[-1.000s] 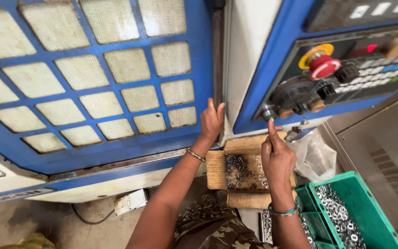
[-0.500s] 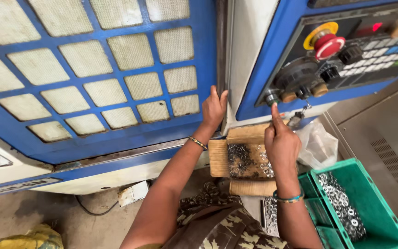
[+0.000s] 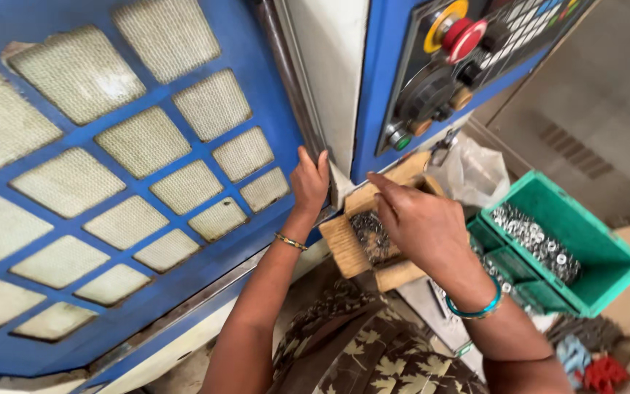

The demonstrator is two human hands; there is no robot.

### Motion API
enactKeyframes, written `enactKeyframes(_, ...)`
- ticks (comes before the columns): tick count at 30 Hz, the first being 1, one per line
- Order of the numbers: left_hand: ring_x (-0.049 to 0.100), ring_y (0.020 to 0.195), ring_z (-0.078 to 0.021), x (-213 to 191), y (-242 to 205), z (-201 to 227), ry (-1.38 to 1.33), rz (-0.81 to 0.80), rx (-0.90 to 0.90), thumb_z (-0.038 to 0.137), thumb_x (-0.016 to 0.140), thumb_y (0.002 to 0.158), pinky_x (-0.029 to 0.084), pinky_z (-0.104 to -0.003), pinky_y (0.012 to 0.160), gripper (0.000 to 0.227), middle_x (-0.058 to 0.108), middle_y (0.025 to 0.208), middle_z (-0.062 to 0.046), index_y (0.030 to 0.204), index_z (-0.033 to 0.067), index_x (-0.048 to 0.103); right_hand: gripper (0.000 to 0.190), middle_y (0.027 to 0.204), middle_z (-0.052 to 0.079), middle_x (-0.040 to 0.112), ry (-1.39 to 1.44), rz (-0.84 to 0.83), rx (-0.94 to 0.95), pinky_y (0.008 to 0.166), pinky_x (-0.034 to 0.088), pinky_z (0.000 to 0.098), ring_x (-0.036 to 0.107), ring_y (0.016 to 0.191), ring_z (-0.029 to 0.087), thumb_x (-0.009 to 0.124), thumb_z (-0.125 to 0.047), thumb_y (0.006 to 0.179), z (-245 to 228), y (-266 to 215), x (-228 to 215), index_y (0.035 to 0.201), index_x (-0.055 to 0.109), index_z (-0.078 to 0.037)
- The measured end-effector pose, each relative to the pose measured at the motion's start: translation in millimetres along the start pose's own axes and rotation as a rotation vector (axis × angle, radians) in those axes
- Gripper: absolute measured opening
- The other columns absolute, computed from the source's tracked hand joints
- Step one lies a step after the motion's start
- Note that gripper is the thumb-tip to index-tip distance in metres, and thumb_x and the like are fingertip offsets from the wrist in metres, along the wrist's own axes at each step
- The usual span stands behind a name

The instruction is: The person sorts small metal washers and nuts from a cardboard box into a green plastic bin. They open a blue machine door, place a washer into the machine, and close the door. They then use a digital caliper to measure a washer before continuing to sort parts.

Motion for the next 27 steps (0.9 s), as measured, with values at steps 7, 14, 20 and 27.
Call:
enactKeyframes(7,0.064,0.063,-0.0464,23.0,-2.6,-29.5,-0.038,-0.056,0.041,0.039,0.066,0.1,0.048,-0.053,0.052,0.056,0.063,0.068,-0.026,0.119,-0.0131,0.055,0.051,0.067,0.002,0.06,-0.296,-0.2,-0.245,0.044,0.047,0.0334,0.063,0.056,0.019,0.066,-0.012,0.083,-113.3,39.1,-9.9,0.133,0.07,-0.016)
enactKeyframes(14,0.061,0.058,-0.0428,23.3,-5.0,-27.6,-0.112,-0.03,0.198,0.037,0.069,0.097,0.048,-0.052,0.053,0.06,0.061,0.067,-0.024,0.119,-0.0167,0.054,0.02,0.06,-0.001,0.04,-0.76,-0.219,-0.256,0.047,0.038,0.0309,0.05,0.053,0.016,0.064,-0.029,0.098,-195.5,56.1,-22.0,0.093,0.075,-0.012)
enactKeyframes(20,0.061,0.061,-0.0419,17.4,-3.7,-21.9,-0.186,0.0,0.262,0.036,0.068,0.1,0.048,-0.051,0.056,0.057,0.061,0.069,-0.023,0.119,-0.0166,0.054,0.027,0.056,-0.001,0.033,-0.792,-0.148,-0.233,0.041,0.027,0.0329,0.039,0.047,0.016,0.067,-0.021,0.094,-226.8,52.9,-7.2,0.103,0.08,0.001)
enactKeyframes(27,0.06,0.057,-0.0431,28.7,-7.2,-30.5,-0.127,-0.053,0.204,0.039,0.071,0.097,0.045,-0.052,0.051,0.058,0.059,0.064,-0.022,0.114,-0.0158,0.058,0.029,0.05,0.002,0.037,-0.866,-0.238,-0.381,0.034,0.025,0.0341,0.039,0.042,0.017,0.065,-0.007,0.084,-243.0,34.6,29.1,0.105,0.078,0.009)
Point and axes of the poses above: each hand's wrist, its own y-axis towards the middle knuckle, its own x-axis out of the palm, z = x × y, the point moved 8 cm from there along y, towards the middle knuckle
